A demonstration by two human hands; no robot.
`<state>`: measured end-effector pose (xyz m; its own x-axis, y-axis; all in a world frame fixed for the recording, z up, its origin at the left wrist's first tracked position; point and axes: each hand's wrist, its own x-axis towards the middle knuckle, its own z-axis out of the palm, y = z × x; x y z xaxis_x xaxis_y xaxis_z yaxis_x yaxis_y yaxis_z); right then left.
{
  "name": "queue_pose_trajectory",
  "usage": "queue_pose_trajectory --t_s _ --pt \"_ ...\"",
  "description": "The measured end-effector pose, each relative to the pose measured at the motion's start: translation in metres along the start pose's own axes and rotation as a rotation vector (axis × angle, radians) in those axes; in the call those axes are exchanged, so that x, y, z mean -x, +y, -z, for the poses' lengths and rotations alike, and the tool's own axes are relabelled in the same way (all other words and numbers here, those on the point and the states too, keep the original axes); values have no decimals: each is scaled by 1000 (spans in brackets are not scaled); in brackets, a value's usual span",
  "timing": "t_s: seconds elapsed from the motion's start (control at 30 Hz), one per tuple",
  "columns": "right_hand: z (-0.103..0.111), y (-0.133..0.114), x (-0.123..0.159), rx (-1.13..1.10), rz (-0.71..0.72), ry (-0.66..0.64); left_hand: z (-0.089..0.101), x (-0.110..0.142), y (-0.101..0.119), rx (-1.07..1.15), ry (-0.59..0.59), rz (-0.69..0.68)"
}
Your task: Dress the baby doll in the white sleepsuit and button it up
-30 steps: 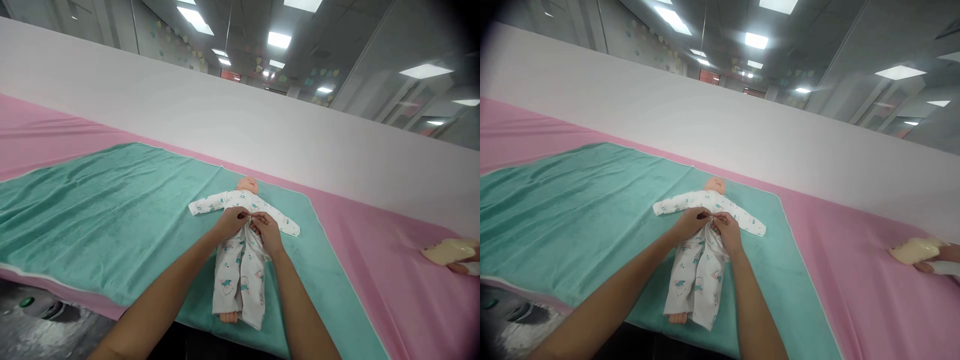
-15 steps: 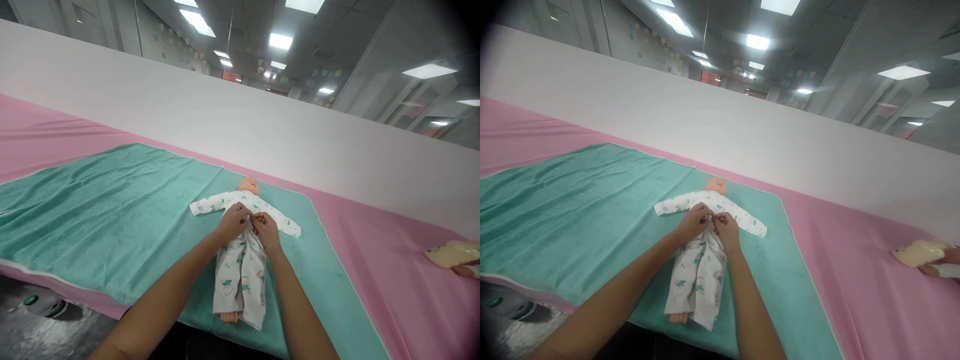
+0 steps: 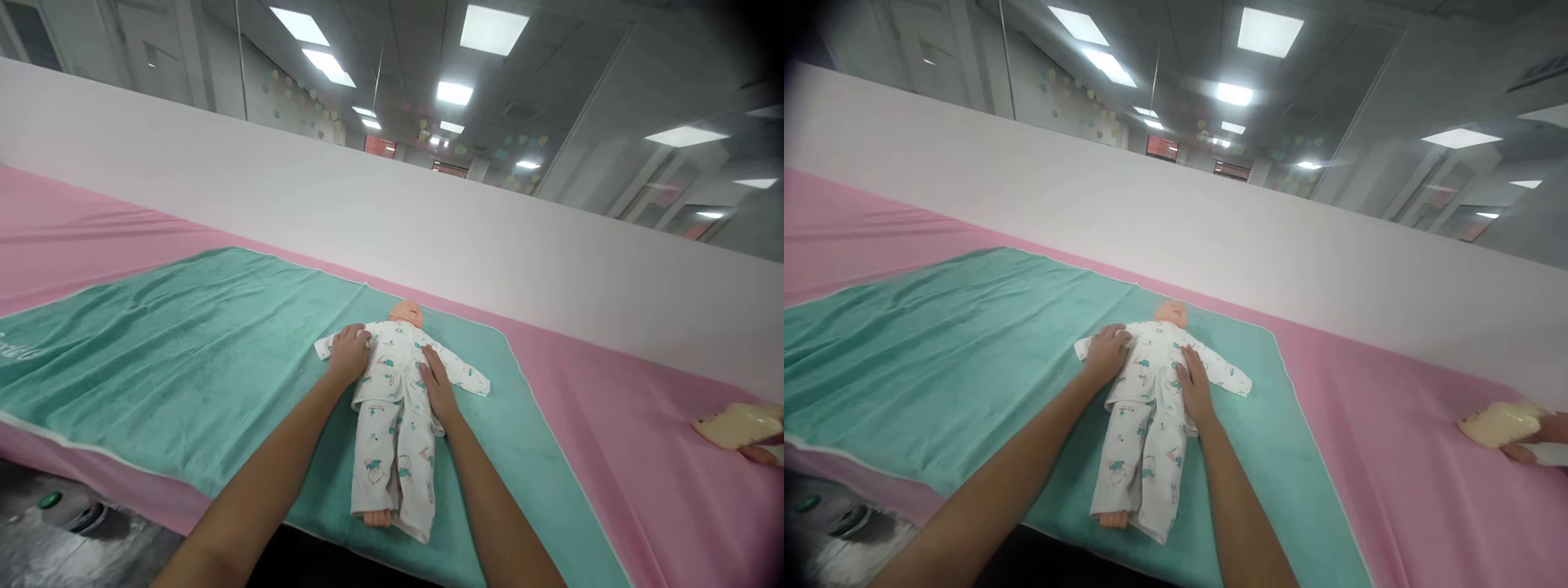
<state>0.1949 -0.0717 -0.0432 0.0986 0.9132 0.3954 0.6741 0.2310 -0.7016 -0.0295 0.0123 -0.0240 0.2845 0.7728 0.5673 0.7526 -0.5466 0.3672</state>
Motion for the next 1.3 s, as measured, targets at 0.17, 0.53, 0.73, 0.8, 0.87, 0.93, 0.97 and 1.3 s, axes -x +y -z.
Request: queue_pose_trajectory --t_s 0.17,0.53,0.73,0.8,0.87,0.93,0.97,1.3 --pt "37 64 2 470 -143 5 8 4 -51 -238 -176 246" --pt "108 116 22 312 -491 219 22 1 -69 -274 -123 446" --pt "109 120 19 175 -427 261 26 3 -70 -243 48 391" --pt "113 122 19 178 -441 327 28 5 -70 -241 98 383" --pt "115 123 19 208 -466 373 30 7 -68 -233 114 418" --pt "116 121 20 256 -478 393 32 9 -67 -231 115 466" --pt "115 120 20 283 -477 400 32 10 -67 -234 119 490" --pt "73 82 22 622 -74 80 25 17 -68 -260 -142 242"
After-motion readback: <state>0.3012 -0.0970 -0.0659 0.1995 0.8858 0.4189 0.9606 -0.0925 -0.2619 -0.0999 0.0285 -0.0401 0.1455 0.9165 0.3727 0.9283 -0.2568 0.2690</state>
